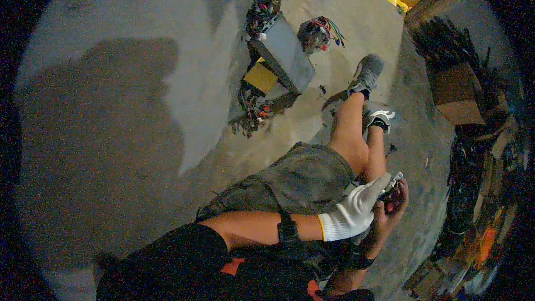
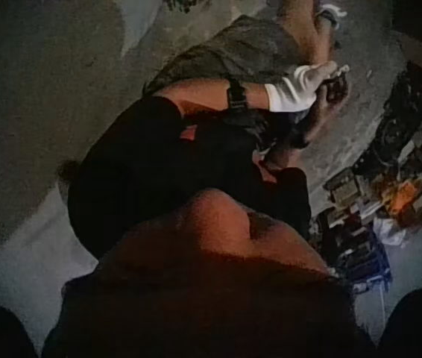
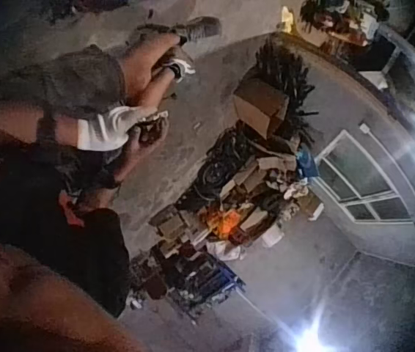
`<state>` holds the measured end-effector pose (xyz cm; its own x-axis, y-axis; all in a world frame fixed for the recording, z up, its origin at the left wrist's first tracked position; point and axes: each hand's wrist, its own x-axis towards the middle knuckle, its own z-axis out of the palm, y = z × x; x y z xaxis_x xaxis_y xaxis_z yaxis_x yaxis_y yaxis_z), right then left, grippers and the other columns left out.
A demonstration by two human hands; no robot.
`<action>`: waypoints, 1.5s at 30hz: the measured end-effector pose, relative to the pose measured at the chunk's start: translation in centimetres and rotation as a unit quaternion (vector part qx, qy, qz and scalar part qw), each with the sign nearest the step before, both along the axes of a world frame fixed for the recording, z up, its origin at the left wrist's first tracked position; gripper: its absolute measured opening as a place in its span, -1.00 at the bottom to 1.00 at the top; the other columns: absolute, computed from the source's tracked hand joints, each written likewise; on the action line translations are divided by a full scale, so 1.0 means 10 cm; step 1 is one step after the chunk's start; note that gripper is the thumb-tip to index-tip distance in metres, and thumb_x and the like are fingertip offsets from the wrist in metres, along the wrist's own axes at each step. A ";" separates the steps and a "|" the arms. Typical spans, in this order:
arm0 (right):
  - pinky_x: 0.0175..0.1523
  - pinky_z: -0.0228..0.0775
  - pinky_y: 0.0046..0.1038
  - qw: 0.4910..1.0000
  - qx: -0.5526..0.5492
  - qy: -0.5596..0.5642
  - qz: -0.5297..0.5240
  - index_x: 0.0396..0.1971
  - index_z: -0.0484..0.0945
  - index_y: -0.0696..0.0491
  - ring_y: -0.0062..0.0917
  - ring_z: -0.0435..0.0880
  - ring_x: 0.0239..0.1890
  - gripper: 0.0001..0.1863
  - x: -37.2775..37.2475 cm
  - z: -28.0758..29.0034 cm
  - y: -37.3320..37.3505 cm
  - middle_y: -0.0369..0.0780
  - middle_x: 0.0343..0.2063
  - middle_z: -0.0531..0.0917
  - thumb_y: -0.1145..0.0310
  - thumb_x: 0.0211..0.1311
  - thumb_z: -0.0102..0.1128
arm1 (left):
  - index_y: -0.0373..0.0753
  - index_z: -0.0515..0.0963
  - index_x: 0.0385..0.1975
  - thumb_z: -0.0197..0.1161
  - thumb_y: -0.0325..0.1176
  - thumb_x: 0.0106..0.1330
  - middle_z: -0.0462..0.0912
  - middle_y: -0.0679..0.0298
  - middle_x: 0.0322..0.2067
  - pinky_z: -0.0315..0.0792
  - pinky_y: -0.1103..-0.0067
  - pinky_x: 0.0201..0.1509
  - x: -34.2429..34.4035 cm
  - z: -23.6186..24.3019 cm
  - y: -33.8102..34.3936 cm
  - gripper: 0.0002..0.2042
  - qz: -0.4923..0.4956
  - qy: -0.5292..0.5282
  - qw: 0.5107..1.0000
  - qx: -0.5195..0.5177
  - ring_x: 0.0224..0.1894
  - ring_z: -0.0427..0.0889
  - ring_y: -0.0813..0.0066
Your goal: The recorder is using a screwdriver to adjust and repair a small motor component while sitting on the floor of a workshop.
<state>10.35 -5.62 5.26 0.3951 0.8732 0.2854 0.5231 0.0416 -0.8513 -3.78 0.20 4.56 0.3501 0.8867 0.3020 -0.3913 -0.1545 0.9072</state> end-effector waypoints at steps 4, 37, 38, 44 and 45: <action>0.39 0.14 -0.27 0.996 -0.020 0.079 0.041 0.39 0.10 0.19 -0.27 0.32 0.34 -0.07 -0.13 0.09 0.08 -0.04 0.33 0.31 0.09 0.15 0.38 | -0.33 0.12 0.37 0.11 -0.60 0.16 0.47 -0.17 0.10 0.39 0.27 0.20 0.09 -0.09 -0.06 -0.31 0.069 0.010 0.996 0.057 0.11 0.51 -0.14; 0.21 0.32 -0.44 0.985 0.070 0.100 0.119 0.21 0.38 0.22 -0.47 0.53 0.08 -0.34 -0.49 -0.01 0.52 -0.15 0.06 0.55 0.36 0.08 0.34 | -0.26 0.14 0.38 0.23 -0.64 0.07 0.46 -0.03 0.13 0.46 0.37 0.14 -0.55 0.23 0.28 -0.23 -0.001 0.141 0.983 0.120 0.11 0.54 0.07; 0.11 0.40 -0.50 0.986 0.078 0.091 0.117 0.20 0.40 0.19 -0.54 0.57 -0.01 -0.36 -0.58 -0.01 0.58 -0.20 0.01 0.58 0.46 0.05 0.34 | -0.26 0.15 0.37 0.22 -0.65 0.09 0.41 0.00 0.21 0.43 0.40 0.20 -0.56 0.18 0.33 -0.25 -0.004 0.114 0.988 0.104 0.17 0.52 0.16; -0.02 0.44 -0.54 0.982 -0.093 0.159 0.051 0.22 0.44 0.06 -0.61 0.57 -0.18 -0.38 -0.71 -0.89 0.61 -0.23 -0.16 0.63 0.38 0.08 0.33 | -0.25 0.26 0.26 0.34 -0.62 0.09 0.45 0.14 0.15 0.37 0.43 0.30 -0.51 -1.19 0.54 -0.33 -0.064 0.127 0.989 -0.032 0.18 0.48 0.35; -0.02 0.45 -0.53 0.982 -0.110 0.146 0.042 0.22 0.45 0.05 -0.60 0.57 -0.19 -0.38 -0.73 -0.94 0.60 -0.22 -0.17 0.64 0.36 0.08 0.33 | -0.24 0.27 0.23 0.36 -0.60 0.08 0.45 0.14 0.14 0.37 0.44 0.29 -0.50 -1.30 0.56 -0.34 -0.072 0.127 0.988 -0.058 0.17 0.49 0.36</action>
<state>3.02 0.36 -4.15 0.3553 0.9343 -0.0296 0.2573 -0.1282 -0.9578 -8.81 5.84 -8.49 0.5260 0.8460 0.0872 -0.1596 -0.0025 0.9872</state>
